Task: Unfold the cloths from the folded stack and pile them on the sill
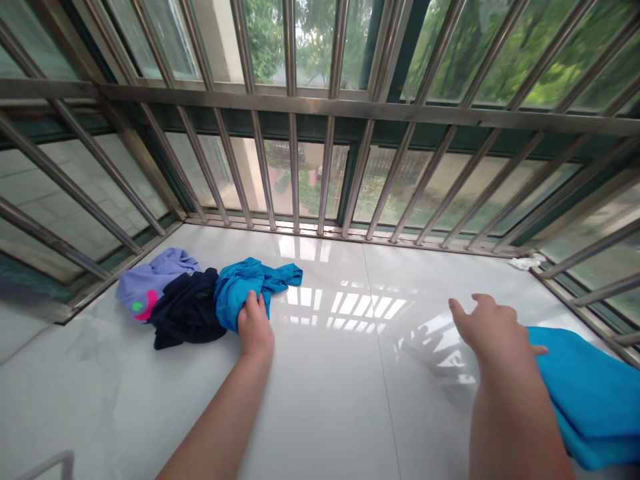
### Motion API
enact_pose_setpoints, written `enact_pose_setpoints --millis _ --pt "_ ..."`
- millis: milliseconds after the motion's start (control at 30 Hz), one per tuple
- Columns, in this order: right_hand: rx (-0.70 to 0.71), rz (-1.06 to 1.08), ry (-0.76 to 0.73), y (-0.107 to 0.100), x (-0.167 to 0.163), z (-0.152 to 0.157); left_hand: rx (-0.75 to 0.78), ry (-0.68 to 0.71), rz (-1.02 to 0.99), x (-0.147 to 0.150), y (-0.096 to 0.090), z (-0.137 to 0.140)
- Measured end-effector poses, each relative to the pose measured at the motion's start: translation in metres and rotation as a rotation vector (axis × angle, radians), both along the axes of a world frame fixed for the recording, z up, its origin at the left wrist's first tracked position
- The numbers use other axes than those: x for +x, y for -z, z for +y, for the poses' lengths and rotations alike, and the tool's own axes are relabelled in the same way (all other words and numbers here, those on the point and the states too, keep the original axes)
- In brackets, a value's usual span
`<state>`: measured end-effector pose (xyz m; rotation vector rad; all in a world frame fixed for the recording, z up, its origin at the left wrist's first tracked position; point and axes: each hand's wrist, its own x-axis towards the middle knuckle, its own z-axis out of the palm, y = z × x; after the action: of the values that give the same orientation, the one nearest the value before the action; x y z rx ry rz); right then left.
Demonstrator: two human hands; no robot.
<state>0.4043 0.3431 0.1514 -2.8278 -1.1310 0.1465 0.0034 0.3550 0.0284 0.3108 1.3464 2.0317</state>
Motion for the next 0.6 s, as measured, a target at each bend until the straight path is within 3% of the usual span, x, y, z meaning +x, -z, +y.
enact_pose_setpoints --millis 67,233,300,433,500,600 --pt "-0.027 0.017 -0.036 0.001 -0.008 0.001 -0.009 0.171 -0.029 0.011 -0.002 -0.004" --pt "-0.03 0.014 -0.304 0.006 -0.047 0.002 -0.112 0.946 -0.153 0.026 -0.015 -0.019" --pt "0.0 0.014 -0.348 0.01 -0.052 0.003 -0.119 1.092 -0.266 0.022 -0.02 -0.022" --pt "0.01 0.033 -0.294 0.016 -0.028 0.005 -0.115 1.004 -0.452 0.013 -0.026 -0.017" --pt "-0.002 0.04 -0.196 0.016 -0.004 0.006 -0.082 0.866 -0.451 0.012 -0.026 -0.011" --pt "0.018 0.029 0.022 0.018 0.034 0.004 -0.016 0.543 -0.375 0.01 -0.025 -0.004"
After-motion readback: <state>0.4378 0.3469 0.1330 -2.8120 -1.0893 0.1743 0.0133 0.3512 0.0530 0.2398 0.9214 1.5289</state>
